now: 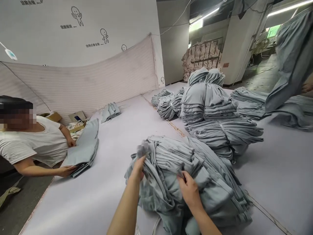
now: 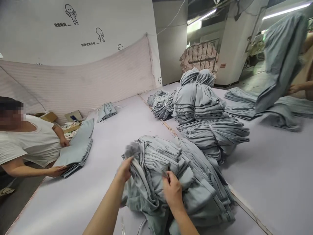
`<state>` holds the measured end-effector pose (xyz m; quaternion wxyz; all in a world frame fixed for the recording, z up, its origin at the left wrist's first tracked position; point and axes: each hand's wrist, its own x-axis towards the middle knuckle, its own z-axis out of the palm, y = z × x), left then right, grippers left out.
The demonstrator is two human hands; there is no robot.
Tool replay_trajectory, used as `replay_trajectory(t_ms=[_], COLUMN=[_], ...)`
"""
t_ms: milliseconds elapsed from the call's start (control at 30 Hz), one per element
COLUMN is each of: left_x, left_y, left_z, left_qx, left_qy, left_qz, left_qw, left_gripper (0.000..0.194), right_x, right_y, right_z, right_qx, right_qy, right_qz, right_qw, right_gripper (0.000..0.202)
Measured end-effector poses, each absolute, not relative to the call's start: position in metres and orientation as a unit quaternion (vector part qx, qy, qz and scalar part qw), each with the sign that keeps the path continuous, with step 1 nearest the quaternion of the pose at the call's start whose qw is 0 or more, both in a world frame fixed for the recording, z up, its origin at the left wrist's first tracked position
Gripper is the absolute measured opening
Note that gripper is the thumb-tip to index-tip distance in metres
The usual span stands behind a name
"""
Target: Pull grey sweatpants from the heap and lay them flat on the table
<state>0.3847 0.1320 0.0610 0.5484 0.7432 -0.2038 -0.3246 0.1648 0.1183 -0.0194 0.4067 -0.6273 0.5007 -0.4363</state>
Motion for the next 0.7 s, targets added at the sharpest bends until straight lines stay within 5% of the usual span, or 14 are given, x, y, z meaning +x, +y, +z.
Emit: replay_trajectory(t_ms=[100, 167, 400, 700], left_x=[0.404, 0.412, 0.419, 0.375], left_y=[0.202, 0.25, 0.333, 0.378], left_z=[0.047, 0.031, 0.0, -0.005], left_qx=[0.662, 0.526, 0.405, 0.466], left_qy=[-0.127, 0.001, 0.221, 0.197], left_qz=[-0.351, -0.368, -0.325, -0.298], left_qw=[0.65, 0.767, 0.825, 0.809], left_gripper=[0.037, 0.031, 0.025, 0.023], right_x=[0.148, 0.138, 0.172, 0.26], right_y=[0.119, 0.129, 0.159, 0.101], right_z=[-0.016, -0.014, 0.022, 0.033], right_qx=[-0.511, -0.502, -0.742, -0.98], right_qy=[0.514, 0.525, 0.384, 0.196], right_qz=[-0.398, -0.382, -0.449, 0.006], right_qw=[0.563, 0.571, 0.316, 0.021], right_gripper=[0.035, 0.039, 0.027, 0.068])
